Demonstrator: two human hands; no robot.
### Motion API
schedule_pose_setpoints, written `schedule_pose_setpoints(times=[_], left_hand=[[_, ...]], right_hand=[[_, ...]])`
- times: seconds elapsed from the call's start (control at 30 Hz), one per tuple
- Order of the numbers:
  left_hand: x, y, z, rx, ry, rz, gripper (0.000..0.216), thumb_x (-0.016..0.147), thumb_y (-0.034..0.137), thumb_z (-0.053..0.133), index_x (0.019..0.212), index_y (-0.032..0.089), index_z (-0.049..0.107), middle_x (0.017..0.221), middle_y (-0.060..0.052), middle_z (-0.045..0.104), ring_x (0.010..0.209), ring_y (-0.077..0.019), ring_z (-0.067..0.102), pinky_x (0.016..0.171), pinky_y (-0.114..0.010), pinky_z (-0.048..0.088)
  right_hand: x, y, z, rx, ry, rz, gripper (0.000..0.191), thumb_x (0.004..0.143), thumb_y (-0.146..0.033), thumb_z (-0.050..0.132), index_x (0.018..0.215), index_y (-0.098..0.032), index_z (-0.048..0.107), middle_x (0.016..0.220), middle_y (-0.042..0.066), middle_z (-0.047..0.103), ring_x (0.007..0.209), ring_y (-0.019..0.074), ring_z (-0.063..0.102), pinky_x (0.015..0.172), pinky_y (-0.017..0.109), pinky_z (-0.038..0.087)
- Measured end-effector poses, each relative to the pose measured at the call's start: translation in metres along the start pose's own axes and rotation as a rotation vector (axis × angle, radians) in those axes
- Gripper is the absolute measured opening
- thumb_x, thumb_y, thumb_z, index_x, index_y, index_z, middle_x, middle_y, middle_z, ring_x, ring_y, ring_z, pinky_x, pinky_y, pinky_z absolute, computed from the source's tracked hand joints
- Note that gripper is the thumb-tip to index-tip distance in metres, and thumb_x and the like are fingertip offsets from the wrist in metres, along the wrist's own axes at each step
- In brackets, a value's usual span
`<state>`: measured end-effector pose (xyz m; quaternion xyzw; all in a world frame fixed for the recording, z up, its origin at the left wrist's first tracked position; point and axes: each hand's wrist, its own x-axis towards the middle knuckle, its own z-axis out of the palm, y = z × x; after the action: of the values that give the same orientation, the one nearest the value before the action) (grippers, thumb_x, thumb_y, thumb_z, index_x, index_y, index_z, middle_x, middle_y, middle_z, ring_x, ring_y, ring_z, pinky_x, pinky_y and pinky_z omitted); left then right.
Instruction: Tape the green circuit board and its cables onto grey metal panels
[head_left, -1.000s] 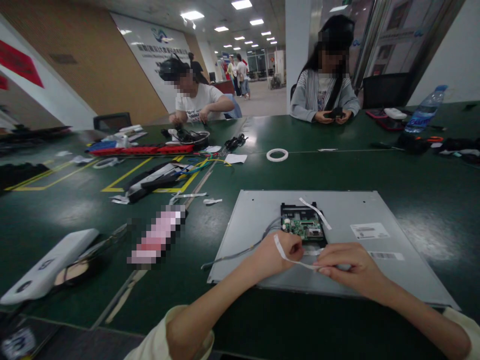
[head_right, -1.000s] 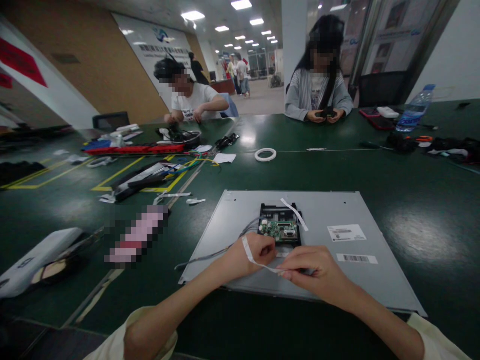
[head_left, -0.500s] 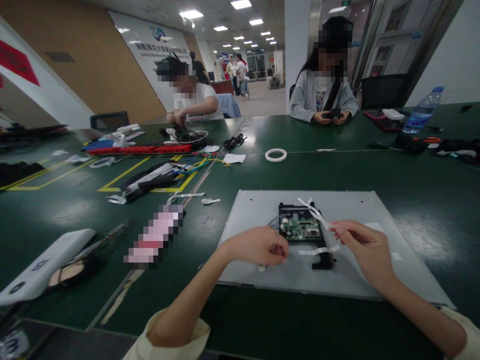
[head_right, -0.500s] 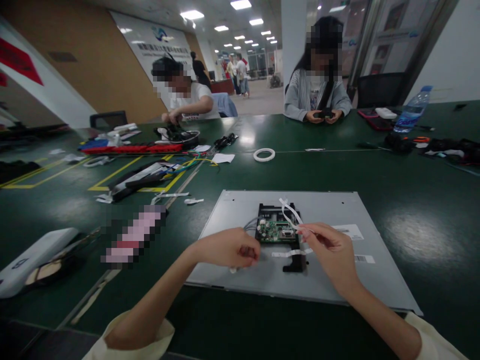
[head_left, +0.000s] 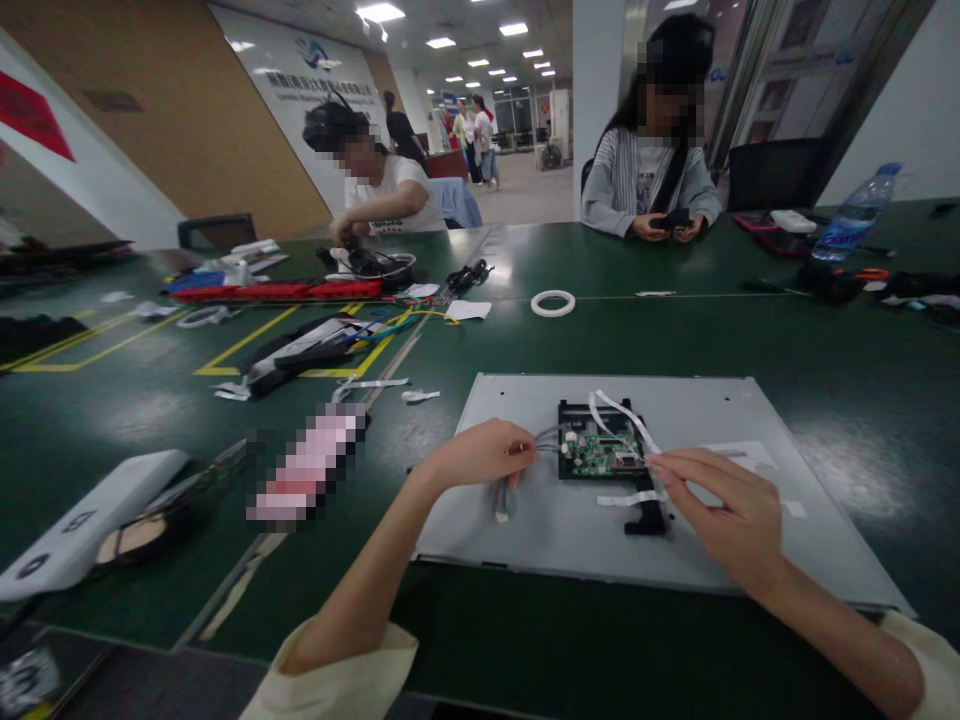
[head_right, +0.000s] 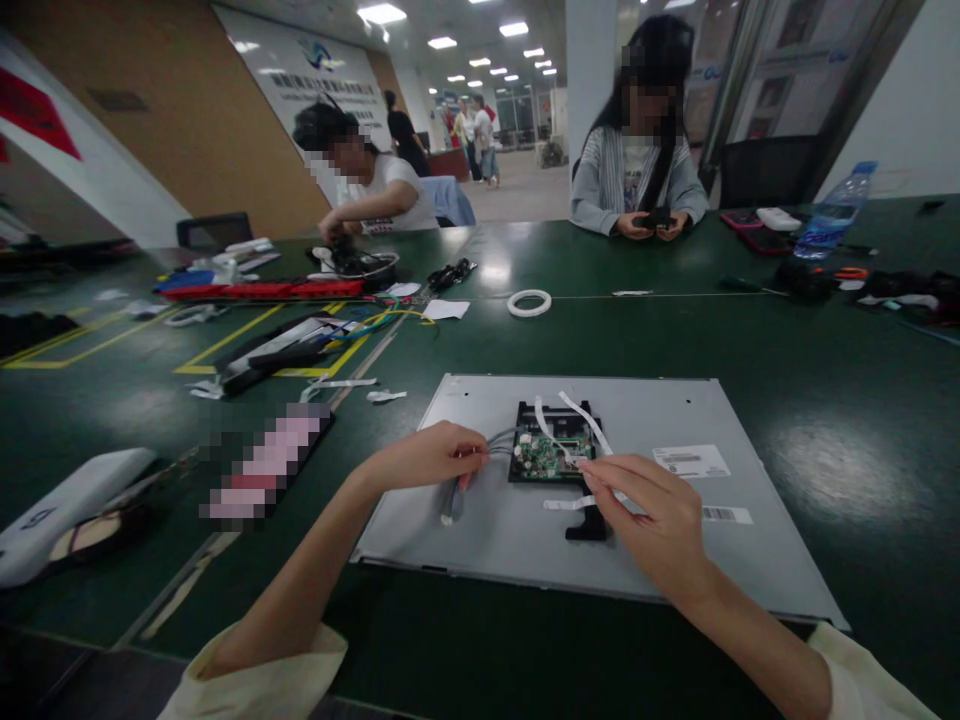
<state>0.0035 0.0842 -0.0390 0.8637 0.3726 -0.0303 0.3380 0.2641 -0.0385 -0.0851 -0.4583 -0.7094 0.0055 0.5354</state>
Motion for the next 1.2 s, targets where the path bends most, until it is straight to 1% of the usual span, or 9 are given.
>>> schedule_pose_setpoints(times=[0.13, 0.27, 0.33, 0.43, 0.53, 0.77, 0.9, 1.07, 1.2], left_hand=[[0.003, 0.003, -0.002, -0.054, 0.05, -0.017, 0.022, 0.082, 0.027, 0.047, 0.07, 0.016, 0.061, 0.062, 0.001, 0.065, 0.057, -0.0094, 0.054, 0.055, -0.019, 0.035], [0.009, 0.013, 0.003, -0.299, 0.119, -0.123, 0.035, 0.088, 0.04, 0.04, 0.077, 0.013, 0.059, 0.065, -0.002, 0.065, 0.045, -0.0071, 0.046, 0.047, -0.019, 0.034], [0.012, 0.019, 0.008, -0.438, 0.108, -0.184, 0.043, 0.089, 0.048, 0.036, 0.085, 0.011, 0.058, 0.07, -0.005, 0.067, 0.041, -0.0059, 0.044, 0.042, -0.019, 0.03], [0.014, 0.026, 0.014, -0.551, 0.107, -0.18, 0.048, 0.088, 0.053, 0.038, 0.096, 0.011, 0.058, 0.086, -0.008, 0.069, 0.043, -0.005, 0.048, 0.037, -0.017, 0.023], [0.014, 0.028, 0.016, -0.575, 0.128, -0.139, 0.044, 0.086, 0.051, 0.045, 0.098, 0.012, 0.061, 0.092, -0.007, 0.068, 0.045, -0.0031, 0.048, 0.037, -0.016, 0.022], [0.016, 0.019, 0.014, -0.633, 0.178, -0.109, 0.025, 0.077, 0.034, 0.06, 0.088, 0.011, 0.065, 0.076, -0.004, 0.067, 0.048, -0.004, 0.045, 0.04, -0.016, 0.029], [0.021, 0.007, 0.015, -0.517, 0.305, -0.062, 0.016, 0.076, 0.027, 0.058, 0.077, 0.012, 0.064, 0.067, -0.001, 0.063, 0.052, -0.0058, 0.049, 0.05, -0.018, 0.038], [0.022, -0.005, 0.014, -0.067, 0.531, -0.05, 0.017, 0.08, 0.025, 0.053, 0.081, 0.015, 0.066, 0.073, -0.002, 0.065, 0.067, -0.0117, 0.055, 0.064, -0.023, 0.041], [0.023, -0.01, 0.014, 0.234, 0.549, -0.081, 0.018, 0.085, 0.023, 0.047, 0.084, 0.016, 0.064, 0.081, -0.004, 0.065, 0.072, -0.0144, 0.056, 0.069, -0.026, 0.041]], right_hand=[[-0.002, 0.001, 0.002, -0.026, -0.046, -0.081, 0.022, 0.082, -0.008, 0.059, 0.098, -0.019, 0.068, 0.092, 0.003, 0.069, 0.084, 0.0128, 0.064, 0.075, 0.025, 0.052], [-0.002, 0.002, 0.001, -0.053, -0.06, -0.161, 0.024, 0.082, -0.007, 0.059, 0.101, -0.018, 0.068, 0.092, 0.004, 0.069, 0.082, 0.0133, 0.065, 0.072, 0.026, 0.053], [-0.002, 0.001, 0.001, -0.048, -0.074, -0.197, 0.025, 0.08, -0.006, 0.06, 0.101, -0.017, 0.067, 0.093, 0.005, 0.069, 0.082, 0.0135, 0.065, 0.072, 0.026, 0.053], [-0.002, -0.002, 0.002, -0.049, -0.098, -0.25, 0.025, 0.08, -0.005, 0.061, 0.101, -0.016, 0.067, 0.093, 0.006, 0.069, 0.083, 0.0142, 0.065, 0.073, 0.027, 0.054], [-0.003, -0.005, 0.002, -0.045, -0.136, -0.28, 0.025, 0.081, -0.006, 0.058, 0.103, -0.016, 0.066, 0.095, 0.006, 0.069, 0.085, 0.015, 0.065, 0.075, 0.028, 0.054], [-0.007, -0.007, 0.004, -0.115, -0.236, -0.355, 0.024, 0.086, -0.01, 0.055, 0.107, -0.016, 0.064, 0.101, 0.007, 0.068, 0.092, 0.0157, 0.063, 0.082, 0.03, 0.052], [-0.001, -0.017, 0.015, -0.225, -0.336, -0.455, 0.021, 0.087, -0.009, 0.053, 0.104, -0.012, 0.065, 0.099, 0.009, 0.067, 0.092, 0.0177, 0.062, 0.08, 0.032, 0.051], [0.016, -0.039, 0.05, -0.36, -0.413, -0.467, 0.022, 0.087, -0.007, 0.048, 0.099, -0.011, 0.066, 0.1, 0.012, 0.065, 0.096, 0.0214, 0.059, 0.083, 0.036, 0.048], [0.019, -0.047, 0.084, -0.429, -0.376, -0.487, 0.021, 0.086, -0.006, 0.046, 0.093, -0.007, 0.066, 0.101, 0.014, 0.065, 0.106, 0.0236, 0.056, 0.097, 0.039, 0.043]])
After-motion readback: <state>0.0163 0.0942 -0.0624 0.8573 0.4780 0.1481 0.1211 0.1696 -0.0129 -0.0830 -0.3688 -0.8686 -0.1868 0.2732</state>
